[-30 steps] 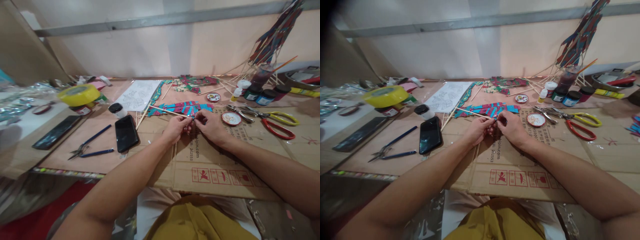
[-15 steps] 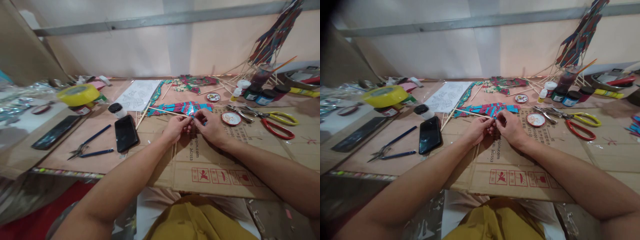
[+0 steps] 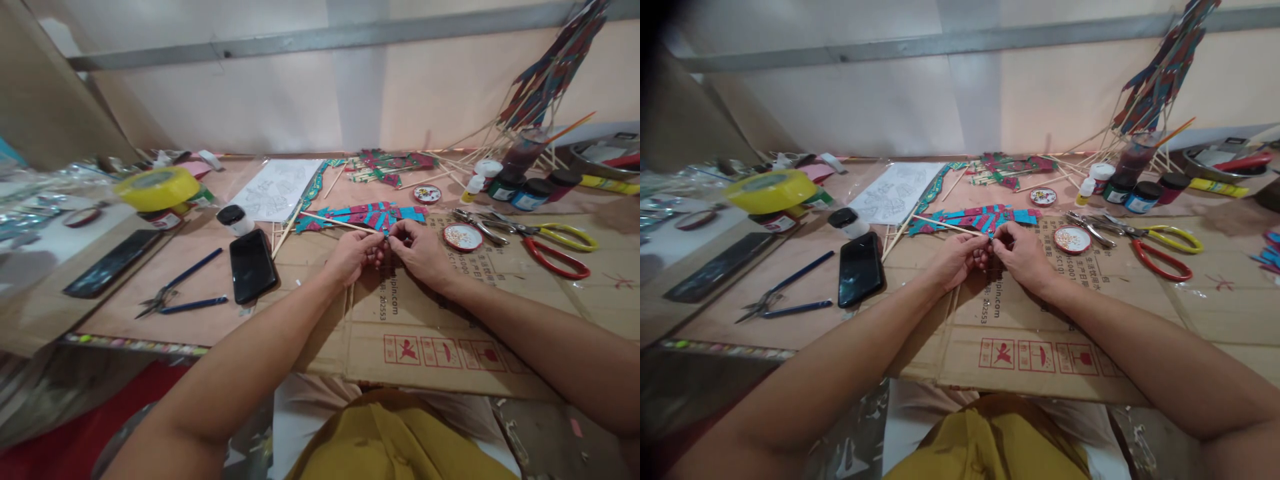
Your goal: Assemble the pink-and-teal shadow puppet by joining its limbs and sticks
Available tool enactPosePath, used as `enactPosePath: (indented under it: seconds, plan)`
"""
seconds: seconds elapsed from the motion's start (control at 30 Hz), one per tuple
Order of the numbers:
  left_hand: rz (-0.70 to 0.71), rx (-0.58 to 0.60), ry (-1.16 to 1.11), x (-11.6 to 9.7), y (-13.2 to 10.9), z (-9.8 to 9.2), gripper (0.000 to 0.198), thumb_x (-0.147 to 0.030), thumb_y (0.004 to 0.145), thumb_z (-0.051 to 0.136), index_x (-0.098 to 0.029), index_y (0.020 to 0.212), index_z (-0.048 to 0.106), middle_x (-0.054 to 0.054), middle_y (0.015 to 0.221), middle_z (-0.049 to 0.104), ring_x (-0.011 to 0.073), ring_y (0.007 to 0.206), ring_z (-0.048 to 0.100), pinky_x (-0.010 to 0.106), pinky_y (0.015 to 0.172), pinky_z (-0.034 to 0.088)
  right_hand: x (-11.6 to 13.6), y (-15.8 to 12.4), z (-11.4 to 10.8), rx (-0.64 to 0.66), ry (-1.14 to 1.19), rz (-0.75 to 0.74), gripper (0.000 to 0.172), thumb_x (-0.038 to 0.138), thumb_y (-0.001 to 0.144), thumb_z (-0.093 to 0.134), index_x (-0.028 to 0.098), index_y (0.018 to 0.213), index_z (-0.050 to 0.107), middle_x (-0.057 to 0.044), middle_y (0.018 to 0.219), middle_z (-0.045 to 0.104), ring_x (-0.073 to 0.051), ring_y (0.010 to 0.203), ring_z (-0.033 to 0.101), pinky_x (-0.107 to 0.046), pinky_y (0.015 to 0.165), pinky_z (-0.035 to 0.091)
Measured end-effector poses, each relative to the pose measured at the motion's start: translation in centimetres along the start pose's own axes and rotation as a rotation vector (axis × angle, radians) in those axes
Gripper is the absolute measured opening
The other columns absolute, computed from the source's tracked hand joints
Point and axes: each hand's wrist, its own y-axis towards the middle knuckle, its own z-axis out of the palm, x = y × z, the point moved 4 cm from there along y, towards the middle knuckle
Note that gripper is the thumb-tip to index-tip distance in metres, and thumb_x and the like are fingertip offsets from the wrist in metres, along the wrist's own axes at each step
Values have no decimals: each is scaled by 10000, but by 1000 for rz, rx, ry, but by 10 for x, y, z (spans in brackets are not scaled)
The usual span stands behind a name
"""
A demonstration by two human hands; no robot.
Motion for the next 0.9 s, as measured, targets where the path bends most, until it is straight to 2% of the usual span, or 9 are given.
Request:
enactPosePath:
  seconds: [0.2, 0.53, 0.73, 0.9]
  plan:
    - [11, -54, 36, -2, -1, 0, 268, -337, 658, 788, -127, 657, 621, 7, 555, 573, 69, 482, 484, 203, 466, 356, 1, -1, 0, 17, -25, -36, 54, 228, 783, 532, 193, 788, 572, -2, 713, 605, -124, 635, 515, -254, 588, 402]
    - [9, -21, 9, -1, -5, 5, 257, -313, 679, 775, -118, 655, 610, -6, 544, 555, 61, 474, 475, 193, 463, 353, 5, -2, 0, -4, -58, -71, 48, 186, 771, 519, 198, 735, 548, 10, 663, 591, -113, 586, 491, -249, 567, 385]
    - [-29, -18, -67, 0, -2, 2, 223, -284, 695, 765, -111, 700, 622, 10, 607, 592, 52, 496, 497, 175, 464, 366, 2, -1, -1, -6, -47, -92, 51, 234, 811, 537, 196, 812, 572, -20, 767, 639, -145, 692, 560, -281, 657, 433]
    - [-40, -48, -71, -1, -2, 2, 215, -265, 704, 766, -113, 689, 615, 2, 607, 588, 46, 487, 492, 179, 465, 372, 0, -1, -2, -18, -53, -97, 66, 232, 809, 548, 188, 847, 580, -32, 795, 641, -151, 711, 569, -292, 671, 440]
